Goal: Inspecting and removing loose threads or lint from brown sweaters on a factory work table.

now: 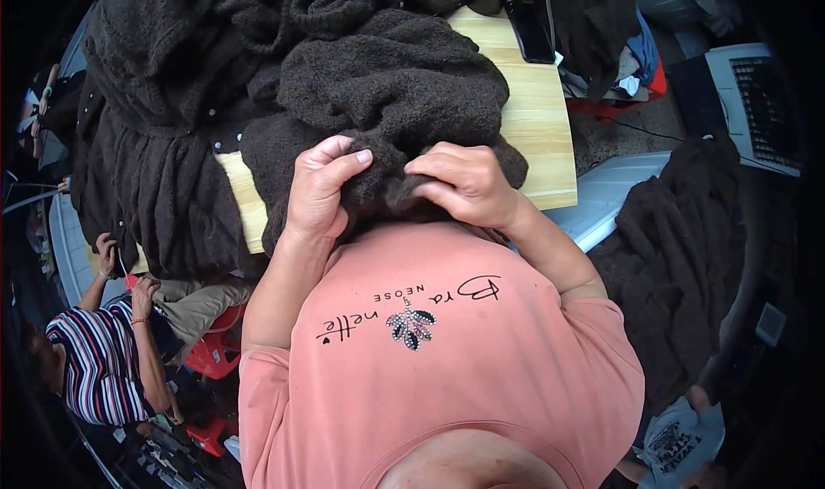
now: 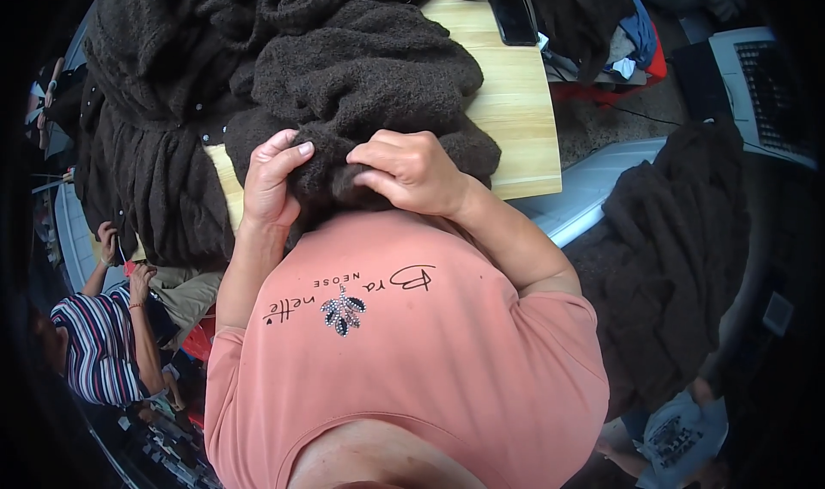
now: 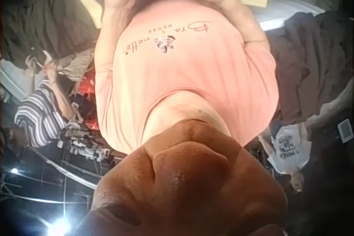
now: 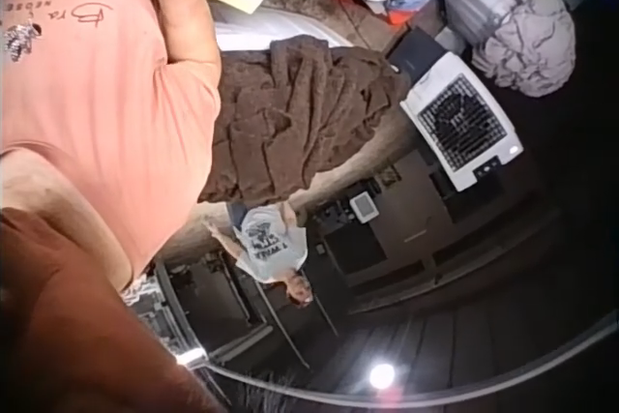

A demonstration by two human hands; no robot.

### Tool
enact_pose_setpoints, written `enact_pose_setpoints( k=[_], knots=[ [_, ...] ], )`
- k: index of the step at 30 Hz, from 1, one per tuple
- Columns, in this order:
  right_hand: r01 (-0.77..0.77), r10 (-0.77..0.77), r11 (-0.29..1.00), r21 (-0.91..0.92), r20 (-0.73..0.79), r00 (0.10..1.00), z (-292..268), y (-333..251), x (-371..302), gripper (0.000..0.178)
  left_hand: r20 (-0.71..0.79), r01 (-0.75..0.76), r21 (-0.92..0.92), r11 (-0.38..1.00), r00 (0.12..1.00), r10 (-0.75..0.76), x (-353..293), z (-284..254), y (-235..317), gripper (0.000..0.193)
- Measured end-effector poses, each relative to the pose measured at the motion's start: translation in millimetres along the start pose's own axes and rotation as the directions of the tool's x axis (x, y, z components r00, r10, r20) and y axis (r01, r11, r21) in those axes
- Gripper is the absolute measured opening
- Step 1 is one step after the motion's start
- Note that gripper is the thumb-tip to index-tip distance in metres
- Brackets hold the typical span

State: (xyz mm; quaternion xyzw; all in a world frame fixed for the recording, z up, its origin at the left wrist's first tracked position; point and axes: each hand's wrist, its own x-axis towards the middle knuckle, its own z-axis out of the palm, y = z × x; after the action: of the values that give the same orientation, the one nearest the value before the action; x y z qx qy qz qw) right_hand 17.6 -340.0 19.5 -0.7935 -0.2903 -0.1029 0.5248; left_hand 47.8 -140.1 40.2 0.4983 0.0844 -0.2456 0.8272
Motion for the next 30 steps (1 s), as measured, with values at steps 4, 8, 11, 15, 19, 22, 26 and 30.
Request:
enact_pose_setpoints(
  k=[4,8,11,15,19,22,26,30],
  knots=[
    [-0.059,0.057,0.991,-0.121,-0.02,0.998,9,10,-10,0.03,-0.013,0.034,-0.083,0.996,0.999,-0.035,-3,-2,2,0.008],
    [-0.054,0.004,0.962,-0.269,-0.182,0.983,2,18,-8,0.037,-0.057,0.008,-0.127,0.992,0.998,-0.016,2,-8,6,0.009],
    [0.082,-0.127,0.97,-0.228,-0.191,0.973,-5,13,4,0.041,-0.066,-0.012,-0.126,0.992,0.998,0.003,8,-5,7,0.009],
    [0.345,-0.366,0.916,-0.205,-0.074,0.928,-11,-16,17,0.031,-0.002,0.009,-0.034,0.999,1.0,-0.009,9,8,12,0.009],
    [0.424,-0.43,0.881,-0.211,0.016,0.902,2,-5,25,0.019,0.077,-0.023,0.195,0.981,0.997,0.008,7,3,-3,0.004],
    [0.405,-0.423,0.884,-0.233,-0.031,0.905,11,-2,21,0.02,0.077,0.057,0.174,0.983,0.995,-0.071,5,4,-12,0.006],
    [0.396,-0.423,0.877,-0.273,-0.045,0.905,21,-6,15,0.019,0.142,0.064,0.127,0.99,0.986,-0.082,-4,2,-12,0.009],
    [0.38,-0.419,0.861,-0.338,-0.047,0.907,21,-2,13,0.019,0.189,0.06,0.052,0.997,0.98,-0.069,-1,-8,-19,0.009]
  ],
)
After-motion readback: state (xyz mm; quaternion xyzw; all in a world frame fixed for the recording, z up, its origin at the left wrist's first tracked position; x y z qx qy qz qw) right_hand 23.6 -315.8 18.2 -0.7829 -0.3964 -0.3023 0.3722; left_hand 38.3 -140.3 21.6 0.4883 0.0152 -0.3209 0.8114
